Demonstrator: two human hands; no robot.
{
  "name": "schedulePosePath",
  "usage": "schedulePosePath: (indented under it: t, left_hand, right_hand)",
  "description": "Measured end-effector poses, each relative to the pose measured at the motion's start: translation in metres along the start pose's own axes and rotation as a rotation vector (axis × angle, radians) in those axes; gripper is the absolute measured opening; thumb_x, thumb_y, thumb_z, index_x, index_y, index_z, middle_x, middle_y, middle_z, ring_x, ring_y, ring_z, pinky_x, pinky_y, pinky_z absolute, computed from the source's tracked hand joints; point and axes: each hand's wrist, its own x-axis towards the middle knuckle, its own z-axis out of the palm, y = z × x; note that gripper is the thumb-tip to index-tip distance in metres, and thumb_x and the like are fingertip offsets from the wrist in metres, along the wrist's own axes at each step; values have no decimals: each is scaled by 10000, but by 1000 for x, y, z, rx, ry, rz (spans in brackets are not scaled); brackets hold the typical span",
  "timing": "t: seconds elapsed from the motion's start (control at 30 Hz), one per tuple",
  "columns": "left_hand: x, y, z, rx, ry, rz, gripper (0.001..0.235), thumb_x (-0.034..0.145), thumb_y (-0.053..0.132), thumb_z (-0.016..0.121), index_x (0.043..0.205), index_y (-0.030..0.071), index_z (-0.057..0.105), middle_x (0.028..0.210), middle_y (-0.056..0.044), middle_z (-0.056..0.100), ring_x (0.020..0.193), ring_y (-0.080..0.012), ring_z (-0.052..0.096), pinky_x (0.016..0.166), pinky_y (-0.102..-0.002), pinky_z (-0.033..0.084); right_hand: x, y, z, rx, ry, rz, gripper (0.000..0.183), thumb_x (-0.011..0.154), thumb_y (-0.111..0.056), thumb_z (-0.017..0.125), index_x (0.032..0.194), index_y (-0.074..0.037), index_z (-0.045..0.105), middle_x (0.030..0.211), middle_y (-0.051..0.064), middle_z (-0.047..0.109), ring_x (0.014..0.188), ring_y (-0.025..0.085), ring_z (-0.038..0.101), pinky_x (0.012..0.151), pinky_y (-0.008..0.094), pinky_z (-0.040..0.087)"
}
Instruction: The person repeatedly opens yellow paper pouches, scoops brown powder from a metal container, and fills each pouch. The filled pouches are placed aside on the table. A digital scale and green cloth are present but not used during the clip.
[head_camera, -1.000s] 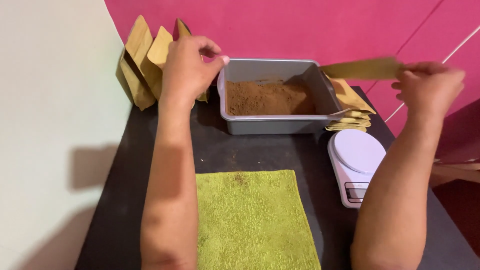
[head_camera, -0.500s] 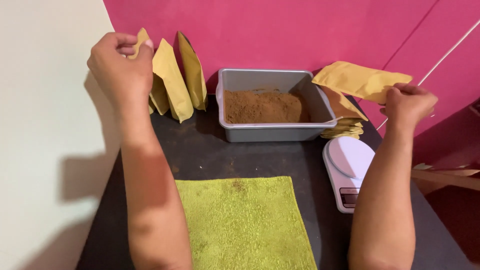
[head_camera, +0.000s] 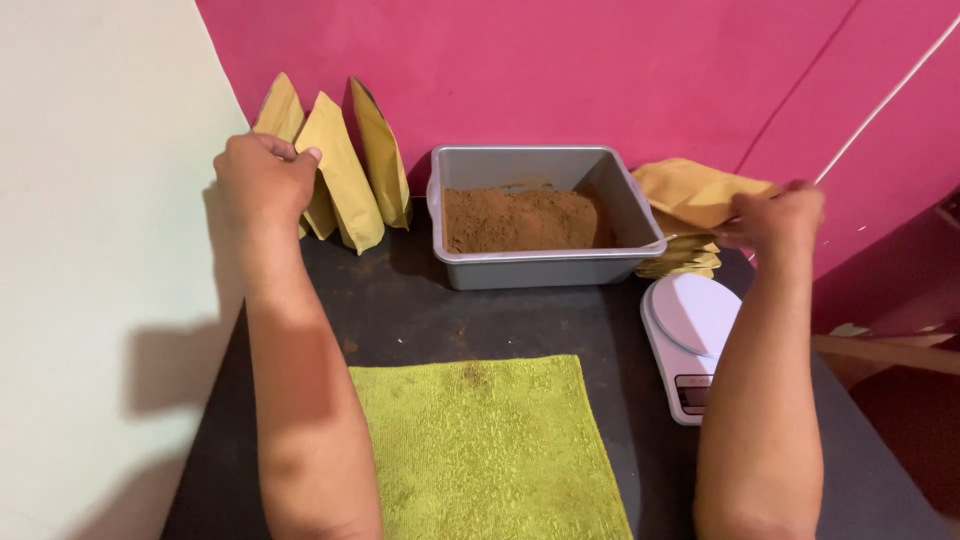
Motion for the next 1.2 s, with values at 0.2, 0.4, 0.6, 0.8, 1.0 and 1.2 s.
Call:
schedulePosePath:
  t: [0.2, 0.4, 0.6, 0.8, 1.0, 1.2]
  left_hand:
    - [21, -15, 27, -45, -13, 37, 223, 897, 376, 785, 771, 200, 730, 846, -7, 759, 799, -276, 723, 760, -431, 552]
    - [12, -12, 20, -60, 98, 94, 193, 902, 293, 761, 740, 196, 720, 769, -3, 718, 700, -341, 672, 665, -436, 526]
    - [-26, 19, -31, -107, 244, 174, 167, 972, 316, 670, 895, 214, 777, 878, -7, 783, 795, -363, 712, 751, -482, 527]
    - [-46, 42, -55, -401, 396, 585, 129, 1031, 177, 705, 925, 125, 756, 870, 30, 697, 775, -127, 626, 621, -331, 494]
    - [-84, 85, -47, -685, 287, 927, 93, 1042, 73, 720, 987, 10, 760, 878, -58, 680, 773, -129, 585, 628, -267, 447]
    - [-109, 116, -15, -675, 33, 921, 91, 984, 118, 704, 1014, 57, 764, 942, -78, 759, 839, -162, 685, 742, -290, 559]
  right_hand:
    - [36, 20, 11, -507, -126, 24, 390, 792, -360, 902, 935, -29, 754, 970, 175, 704, 761, 301, 709, 669, 440, 609]
    - [42, 24, 4, -595, -74, -92, 679, 903, -566, 863, 620, -101, 458, 719, 103, 531, 666, 305, 555, 705, 512, 527]
    - [-21, -22, -13, -376, -65, -309, 653, 932, -478, 831, 1319, 18, 657, 1280, 245, 663, 1197, 388, 622, 1013, 587, 503]
    - [-120, -83, -16, -202, -334, -655, 535, 955, -381, 749, 1346, -30, 649, 1322, 192, 664, 1218, 286, 633, 1011, 458, 509]
    - [-198, -105, -5, 11, -744, -951, 471, 955, -336, 634, 1333, -55, 644, 1355, 132, 681, 1215, 226, 665, 1034, 375, 533]
    - [-198, -108, -5, -49, -584, -882, 58, 980, -109, 737, 993, -84, 686, 923, 22, 710, 817, 119, 642, 740, 240, 540]
